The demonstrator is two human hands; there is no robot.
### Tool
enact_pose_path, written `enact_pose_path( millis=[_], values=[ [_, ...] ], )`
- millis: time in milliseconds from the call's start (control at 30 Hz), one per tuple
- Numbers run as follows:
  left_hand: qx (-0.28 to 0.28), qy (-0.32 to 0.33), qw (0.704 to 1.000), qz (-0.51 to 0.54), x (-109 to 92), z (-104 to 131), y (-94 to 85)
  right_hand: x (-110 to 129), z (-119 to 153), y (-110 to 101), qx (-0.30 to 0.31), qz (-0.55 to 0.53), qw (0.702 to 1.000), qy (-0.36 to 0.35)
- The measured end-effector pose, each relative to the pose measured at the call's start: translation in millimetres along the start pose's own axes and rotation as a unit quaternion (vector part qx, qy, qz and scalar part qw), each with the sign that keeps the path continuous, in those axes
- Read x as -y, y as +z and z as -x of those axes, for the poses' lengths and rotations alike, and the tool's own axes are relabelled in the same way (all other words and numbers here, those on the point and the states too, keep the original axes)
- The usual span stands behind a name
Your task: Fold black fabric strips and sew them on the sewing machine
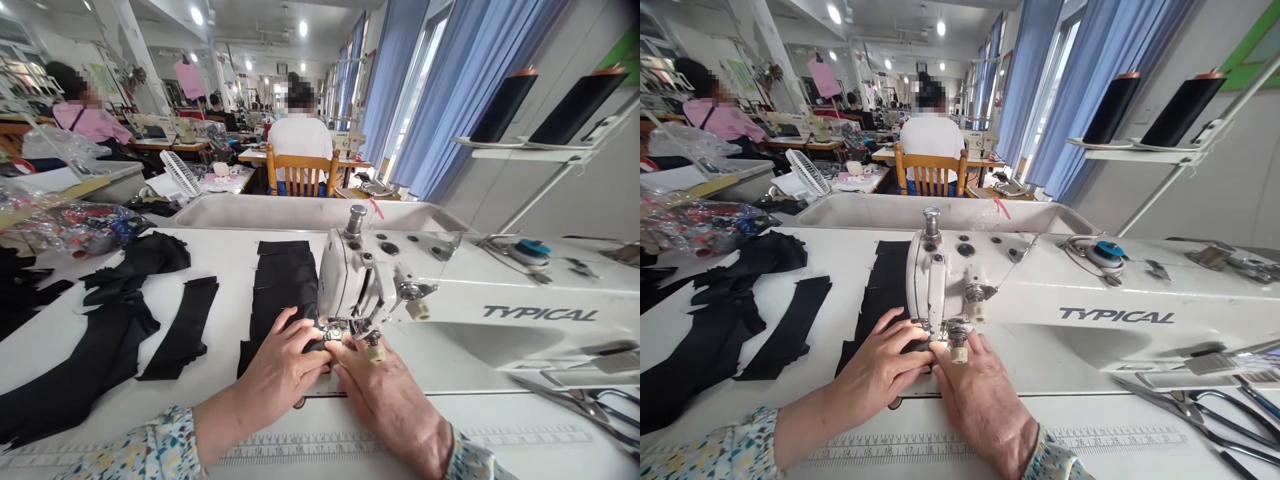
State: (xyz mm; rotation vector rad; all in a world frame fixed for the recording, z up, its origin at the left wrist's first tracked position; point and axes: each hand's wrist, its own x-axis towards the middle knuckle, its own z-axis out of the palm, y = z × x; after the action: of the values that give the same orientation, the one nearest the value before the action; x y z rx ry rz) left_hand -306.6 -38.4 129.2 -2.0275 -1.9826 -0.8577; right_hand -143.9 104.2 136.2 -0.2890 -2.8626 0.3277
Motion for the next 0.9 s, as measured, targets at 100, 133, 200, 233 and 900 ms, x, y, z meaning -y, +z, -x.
enact_pose_path(
  millis=[100,133,200,233,900],
  values=[
    [-0.002,0.001,1.0,-0.002,0.2,-0.6,0.5,0.1,-0.4,1.7,0.005,0.005,1.0,0.006],
    [-0.003,0.001,1.0,-0.002,0.2,-0.8,0.5,0.4,-0.6,1.8,0.003,0.006,1.0,0.006],
    [-0.003,0.0,1.0,0.0,0.3,-1.2,0.5,1.1,-0.8,1.7,0.002,0.009,1.0,0.008],
    [-0.002,-0.001,1.0,0.0,0.3,-1.2,0.3,1.7,-0.8,1.5,0.002,0.01,1.0,0.009],
    [0.004,0.002,1.0,0.01,1.8,1.0,1.4,6.0,-0.9,-0.7,-0.005,-0.039,0.999,0.01]
  ],
)
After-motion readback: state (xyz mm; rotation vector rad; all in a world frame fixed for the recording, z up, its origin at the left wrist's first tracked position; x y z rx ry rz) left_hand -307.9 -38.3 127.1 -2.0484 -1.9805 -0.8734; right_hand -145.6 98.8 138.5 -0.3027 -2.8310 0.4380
